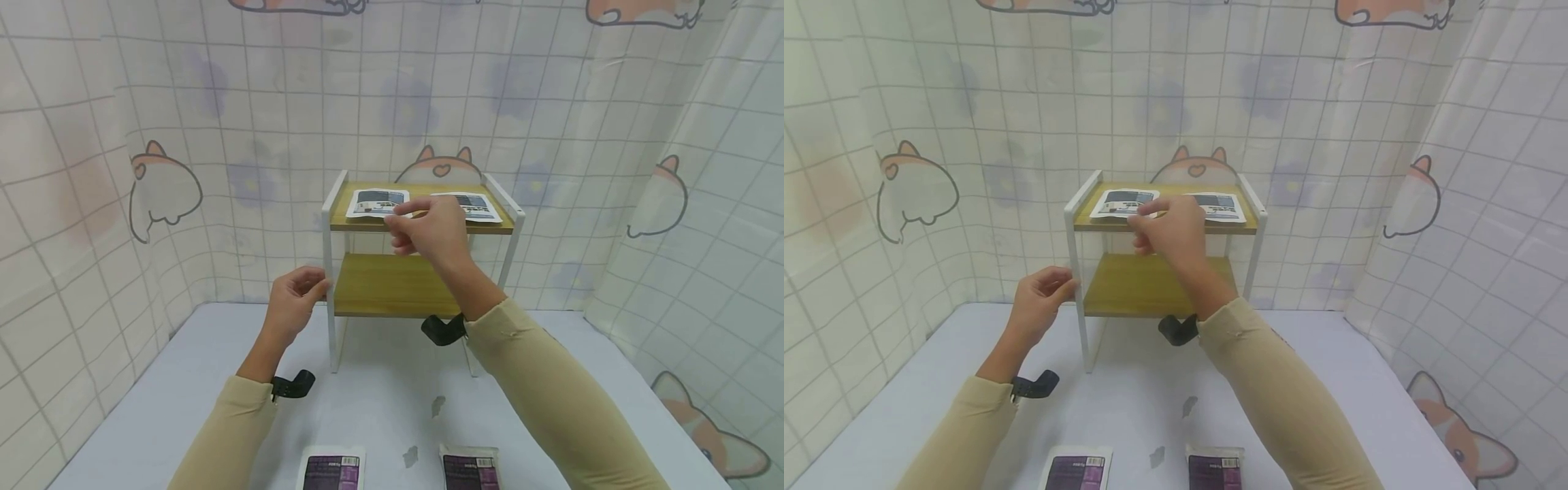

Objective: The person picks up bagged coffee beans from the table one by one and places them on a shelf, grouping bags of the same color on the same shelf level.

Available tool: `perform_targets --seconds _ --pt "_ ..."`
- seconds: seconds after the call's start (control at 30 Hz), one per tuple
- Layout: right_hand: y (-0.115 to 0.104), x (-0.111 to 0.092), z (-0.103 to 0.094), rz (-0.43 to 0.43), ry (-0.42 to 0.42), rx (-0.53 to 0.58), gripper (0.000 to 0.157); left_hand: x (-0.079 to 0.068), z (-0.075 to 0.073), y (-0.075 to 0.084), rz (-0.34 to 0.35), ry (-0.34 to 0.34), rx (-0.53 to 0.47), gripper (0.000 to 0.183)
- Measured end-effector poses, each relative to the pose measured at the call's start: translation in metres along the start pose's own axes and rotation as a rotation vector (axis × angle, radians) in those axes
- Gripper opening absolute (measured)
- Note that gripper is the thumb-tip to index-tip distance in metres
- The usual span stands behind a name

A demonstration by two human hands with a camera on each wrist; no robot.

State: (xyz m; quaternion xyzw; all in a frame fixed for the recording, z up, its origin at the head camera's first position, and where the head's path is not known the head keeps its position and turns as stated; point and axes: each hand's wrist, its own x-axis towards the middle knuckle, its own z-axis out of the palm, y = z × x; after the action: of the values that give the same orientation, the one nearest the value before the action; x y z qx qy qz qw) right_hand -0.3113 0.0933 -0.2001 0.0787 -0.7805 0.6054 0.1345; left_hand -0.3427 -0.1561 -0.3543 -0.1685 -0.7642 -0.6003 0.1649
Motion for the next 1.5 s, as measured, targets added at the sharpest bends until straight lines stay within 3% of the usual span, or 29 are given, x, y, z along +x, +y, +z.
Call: perform_targets --seconds 0.6,1.5 --pt "0.018 -0.02 -0.016 -0.099 -0.021 0.082 0.027 0.0 -0.001 0.0 0.016 -0.003 0.008 0.026" --pt "0.083 -0.079 -0.036 -0.059 -0.076 0.049 0.03 -0.001 0.0 0.005 0.004 0.002 0.023 0.023"
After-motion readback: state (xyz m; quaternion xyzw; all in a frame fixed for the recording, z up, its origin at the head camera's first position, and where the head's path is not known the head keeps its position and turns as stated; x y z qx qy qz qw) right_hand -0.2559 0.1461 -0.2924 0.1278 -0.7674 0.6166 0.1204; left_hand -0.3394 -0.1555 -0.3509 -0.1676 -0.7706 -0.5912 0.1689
